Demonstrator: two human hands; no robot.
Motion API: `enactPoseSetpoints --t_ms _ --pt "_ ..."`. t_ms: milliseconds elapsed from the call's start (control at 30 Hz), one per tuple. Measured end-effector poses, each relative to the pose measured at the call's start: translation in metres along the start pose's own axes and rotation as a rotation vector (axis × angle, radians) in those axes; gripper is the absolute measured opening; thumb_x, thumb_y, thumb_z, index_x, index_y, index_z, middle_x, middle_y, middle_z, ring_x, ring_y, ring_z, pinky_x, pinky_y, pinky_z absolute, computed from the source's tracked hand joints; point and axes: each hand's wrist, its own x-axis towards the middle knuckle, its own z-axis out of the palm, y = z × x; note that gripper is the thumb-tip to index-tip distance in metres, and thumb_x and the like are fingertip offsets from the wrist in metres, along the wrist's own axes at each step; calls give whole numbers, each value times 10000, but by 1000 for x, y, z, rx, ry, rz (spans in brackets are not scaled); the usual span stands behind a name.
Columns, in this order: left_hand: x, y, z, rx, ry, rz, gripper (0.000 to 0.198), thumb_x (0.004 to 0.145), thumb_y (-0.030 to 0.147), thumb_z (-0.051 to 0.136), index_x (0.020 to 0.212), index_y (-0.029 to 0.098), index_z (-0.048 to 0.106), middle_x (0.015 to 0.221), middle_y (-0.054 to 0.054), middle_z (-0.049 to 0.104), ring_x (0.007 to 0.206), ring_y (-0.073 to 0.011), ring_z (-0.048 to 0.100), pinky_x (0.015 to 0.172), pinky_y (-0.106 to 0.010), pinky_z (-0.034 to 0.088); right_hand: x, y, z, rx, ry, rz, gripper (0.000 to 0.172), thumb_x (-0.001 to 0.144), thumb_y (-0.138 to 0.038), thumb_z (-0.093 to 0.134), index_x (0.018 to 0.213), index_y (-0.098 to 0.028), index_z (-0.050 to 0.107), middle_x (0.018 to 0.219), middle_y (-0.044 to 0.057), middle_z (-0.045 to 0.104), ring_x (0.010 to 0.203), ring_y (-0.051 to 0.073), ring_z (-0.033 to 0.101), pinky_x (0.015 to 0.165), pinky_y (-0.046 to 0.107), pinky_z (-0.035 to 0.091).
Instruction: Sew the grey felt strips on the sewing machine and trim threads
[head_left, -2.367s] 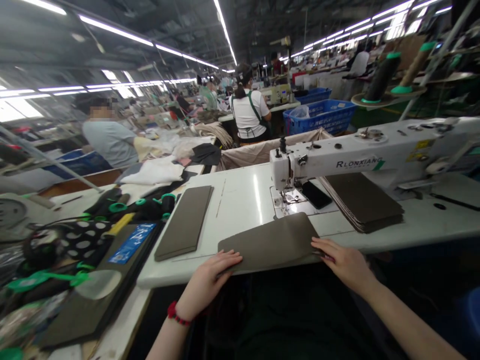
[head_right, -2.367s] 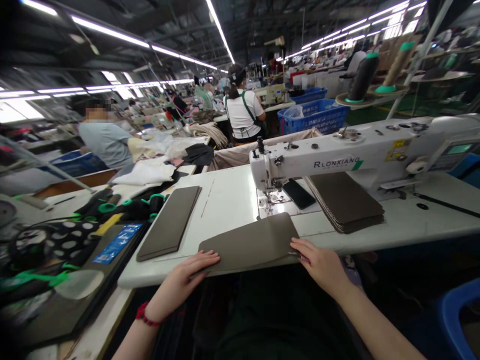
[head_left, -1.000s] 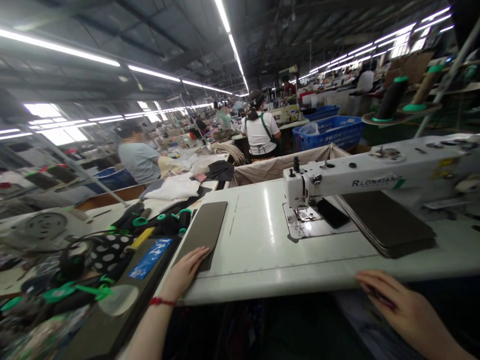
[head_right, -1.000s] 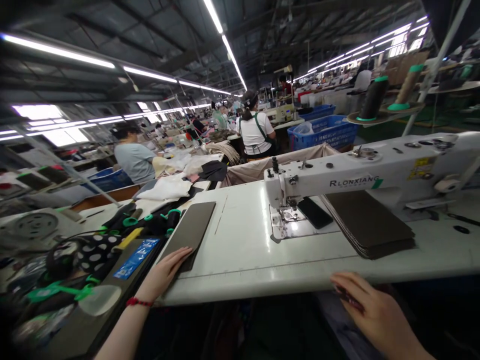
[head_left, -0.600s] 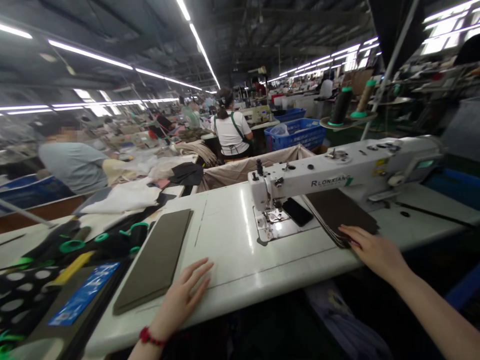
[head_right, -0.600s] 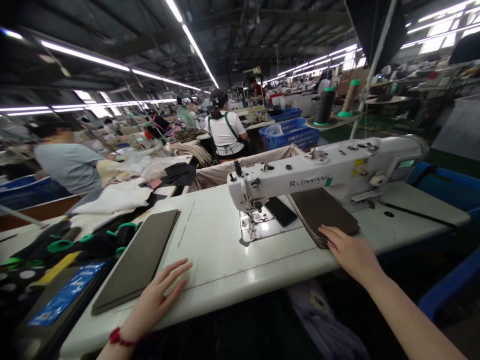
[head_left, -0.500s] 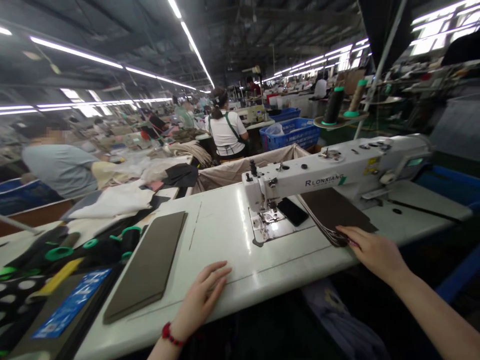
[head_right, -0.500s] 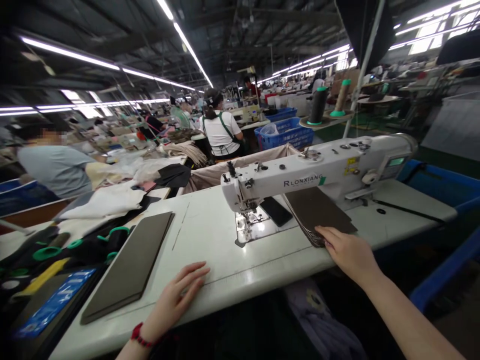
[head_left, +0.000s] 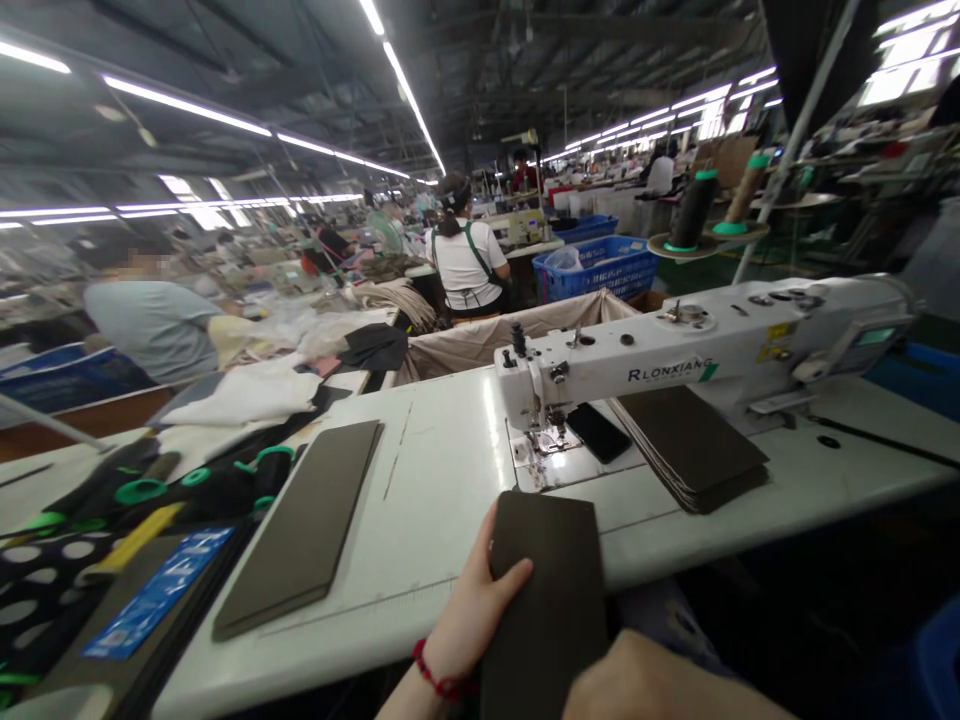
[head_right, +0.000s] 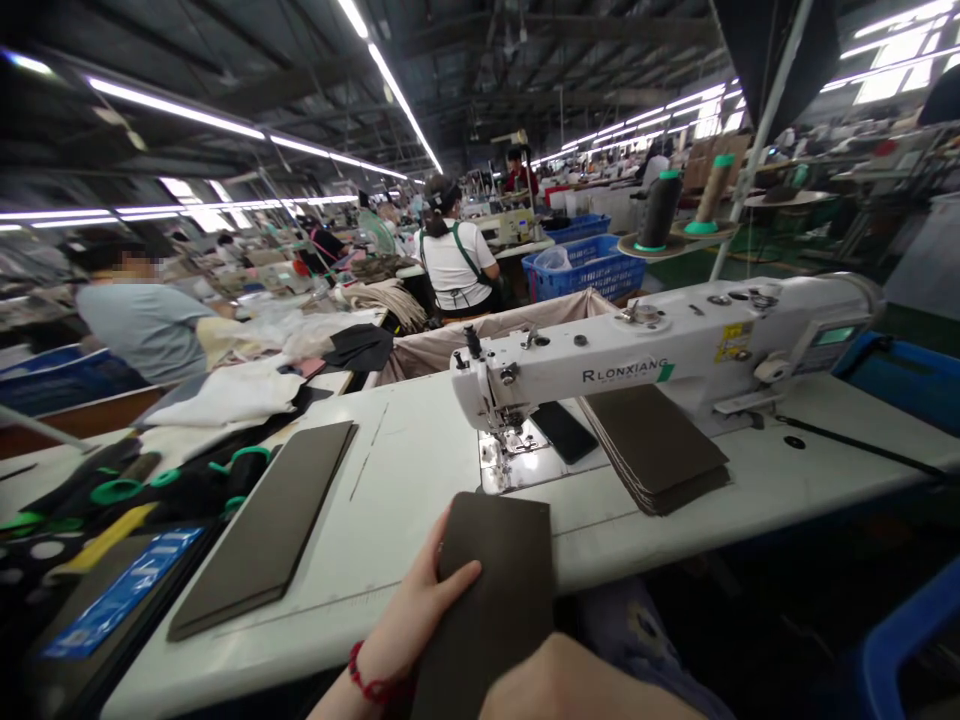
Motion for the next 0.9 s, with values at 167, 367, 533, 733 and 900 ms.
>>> enactPoseSetpoints --t_ms 167,367,533,733,900 --pt "-13 -21 -44 912 405 365 658 935 132 432 1507 341 182 1599 -4 46 1452 -288 91 1163 -542 152 65 76 -22 -219 222 236 363 922 -246 477 1273 -265 568 1270 35 621 1110 190 599 919 290 469" --pt "-3 -16 -52 1285 -140 413 566 968 300 452 1486 384 238 1551 20 266 1409 -257 276 1141 -524 262 112 131 -27 -598 83 298 543 860 -179 519 1381 -319 453 1444 3 450 1083 230 619 843 341 512" --pt "21 0 -57 1241 -278 409 573 963 385 468 1489 358 242 1558 12 246 1426 -255 229 1160 -521 201 89 142 -29 -615 107 344 531 880 -218 491 1397 -322 430 1447 -15 445 1062 233 626 851 361 511" --pt "63 11 -48 1202 -355 448 637 942 409 489 1506 300 213 1564 -12 232 1439 -243 185 1176 -482 160 82 152 -22 -650 176 360 559 871 -196 475 1413 -309 406 1454 -10 441 1085 216 611 876 370 503" --pt "78 13 -40 1193 -347 471 628 920 394 512 1490 284 271 1578 -25 173 1446 -238 155 1180 -457 158 84 153 -21 -672 146 361 539 885 -216 474 1406 -339 413 1462 3 431 1068 208 617 833 350 514"
